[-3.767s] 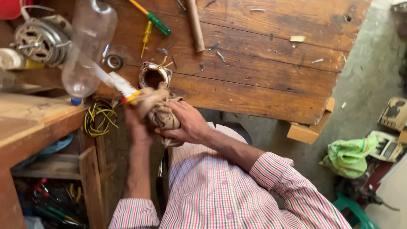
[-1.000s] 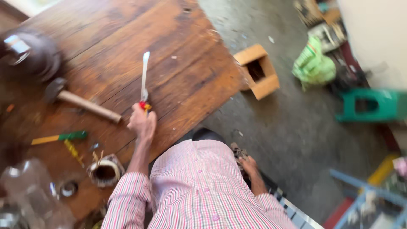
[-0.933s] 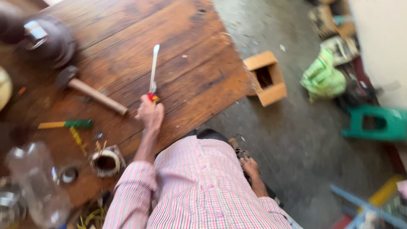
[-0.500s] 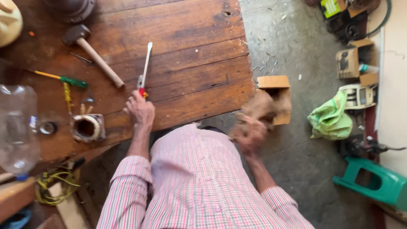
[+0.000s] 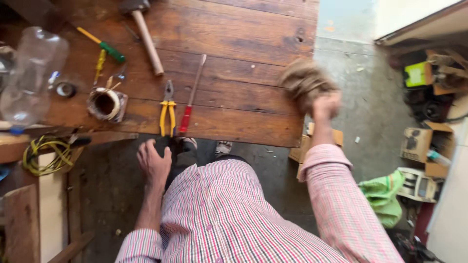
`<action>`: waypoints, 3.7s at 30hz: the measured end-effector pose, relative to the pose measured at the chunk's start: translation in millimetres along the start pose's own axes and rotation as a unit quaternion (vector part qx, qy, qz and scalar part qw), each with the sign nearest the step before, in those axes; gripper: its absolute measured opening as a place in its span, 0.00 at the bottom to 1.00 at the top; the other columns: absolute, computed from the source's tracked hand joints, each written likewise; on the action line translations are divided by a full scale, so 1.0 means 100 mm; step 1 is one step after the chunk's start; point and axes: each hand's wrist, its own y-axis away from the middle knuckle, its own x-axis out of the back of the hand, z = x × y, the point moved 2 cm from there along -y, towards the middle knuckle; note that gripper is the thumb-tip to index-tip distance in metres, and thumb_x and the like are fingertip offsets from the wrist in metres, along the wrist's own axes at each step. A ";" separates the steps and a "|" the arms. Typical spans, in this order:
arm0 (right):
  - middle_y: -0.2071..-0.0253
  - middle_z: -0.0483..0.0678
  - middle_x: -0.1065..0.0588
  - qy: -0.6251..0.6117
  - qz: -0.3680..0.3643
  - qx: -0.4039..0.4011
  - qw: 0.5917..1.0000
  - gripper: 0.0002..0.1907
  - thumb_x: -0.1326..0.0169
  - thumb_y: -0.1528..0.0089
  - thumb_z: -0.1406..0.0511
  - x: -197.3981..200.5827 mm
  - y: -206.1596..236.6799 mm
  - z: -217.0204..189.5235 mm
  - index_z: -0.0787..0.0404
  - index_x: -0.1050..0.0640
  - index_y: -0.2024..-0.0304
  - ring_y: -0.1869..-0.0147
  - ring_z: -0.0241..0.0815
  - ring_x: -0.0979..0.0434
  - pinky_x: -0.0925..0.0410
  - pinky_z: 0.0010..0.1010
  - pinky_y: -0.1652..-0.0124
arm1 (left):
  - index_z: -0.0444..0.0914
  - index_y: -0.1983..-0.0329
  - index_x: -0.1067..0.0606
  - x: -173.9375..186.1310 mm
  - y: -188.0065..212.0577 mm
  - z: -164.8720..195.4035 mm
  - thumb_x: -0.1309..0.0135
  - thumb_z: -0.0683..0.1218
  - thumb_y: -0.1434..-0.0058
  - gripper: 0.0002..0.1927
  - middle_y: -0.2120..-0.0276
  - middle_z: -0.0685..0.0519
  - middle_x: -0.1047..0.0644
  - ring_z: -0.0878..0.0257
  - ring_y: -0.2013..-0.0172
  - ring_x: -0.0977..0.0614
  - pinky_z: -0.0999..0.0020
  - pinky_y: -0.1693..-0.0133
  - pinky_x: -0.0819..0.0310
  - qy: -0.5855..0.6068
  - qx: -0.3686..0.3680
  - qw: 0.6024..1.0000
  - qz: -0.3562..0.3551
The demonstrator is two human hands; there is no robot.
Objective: The person sits at a wooden workbench and uses a screwdriver to unscrew and pry open a small electric motor housing, then removes the stator and handles the copper windings and wires inside, at one point wiping parts with a cloth and using pliers.
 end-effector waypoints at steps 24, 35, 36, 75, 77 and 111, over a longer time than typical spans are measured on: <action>0.38 0.54 0.34 -0.477 -0.263 0.101 0.833 0.23 0.45 0.28 0.64 -0.04 2.47 -1.06 0.58 0.36 0.33 0.37 0.49 0.26 0.23 0.39 0.43 | 0.35 0.38 0.29 -0.42 0.05 1.62 0.66 0.63 0.22 0.30 0.50 0.45 0.24 0.58 0.52 0.22 0.63 0.55 0.20 0.742 0.175 0.359 -0.539; 0.41 0.48 0.27 -0.677 -0.306 -0.247 0.621 0.25 0.54 0.27 0.47 -0.72 2.46 -1.33 0.56 0.31 0.37 0.36 0.47 0.26 0.28 0.42 0.41 | 0.38 0.56 0.18 0.69 -0.58 0.20 0.38 0.52 0.40 0.15 0.61 0.47 0.17 0.56 0.60 0.15 0.63 0.55 0.21 0.464 -0.217 0.801 -0.310; 0.38 0.46 0.28 -0.651 -0.291 -0.304 0.632 0.26 0.53 0.28 0.46 -0.72 2.36 -1.32 0.54 0.32 0.36 0.33 0.47 0.28 0.30 0.44 0.38 | 0.35 0.65 0.20 0.85 -0.77 -0.02 0.38 0.47 0.43 0.11 0.65 0.48 0.20 0.54 0.60 0.17 0.61 0.55 0.22 0.485 -0.207 0.840 -0.131; 0.48 0.47 0.23 -0.212 -0.402 -0.252 0.854 0.20 0.43 0.37 0.61 -0.53 3.57 -2.36 0.58 0.25 0.43 0.58 0.38 0.25 0.30 0.28 0.63 | 0.40 0.45 0.25 0.34 -1.41 -0.37 0.57 0.58 0.29 0.21 0.43 0.50 0.23 0.51 0.43 0.23 0.37 0.46 0.32 0.624 0.538 0.541 -0.166; 0.49 0.48 0.23 -0.239 -0.398 -0.269 0.844 0.20 0.44 0.36 0.61 -0.51 3.57 -2.29 0.58 0.25 0.43 0.53 0.37 0.23 0.28 0.27 0.60 | 0.42 0.45 0.26 0.31 -1.41 -0.26 0.55 0.57 0.30 0.20 0.43 0.50 0.23 0.50 0.41 0.23 0.33 0.43 0.29 0.646 0.428 0.605 -0.179; 0.41 0.78 0.35 0.080 -0.043 0.039 0.995 0.52 0.27 0.49 0.61 -0.74 1.43 -1.38 0.81 0.41 0.34 0.36 0.78 0.34 0.41 0.58 0.46 | 0.41 0.36 0.30 -0.03 -0.48 0.29 0.45 0.54 0.36 0.26 0.37 0.49 0.30 0.57 0.41 0.26 0.61 0.45 0.29 0.424 0.029 0.760 -0.491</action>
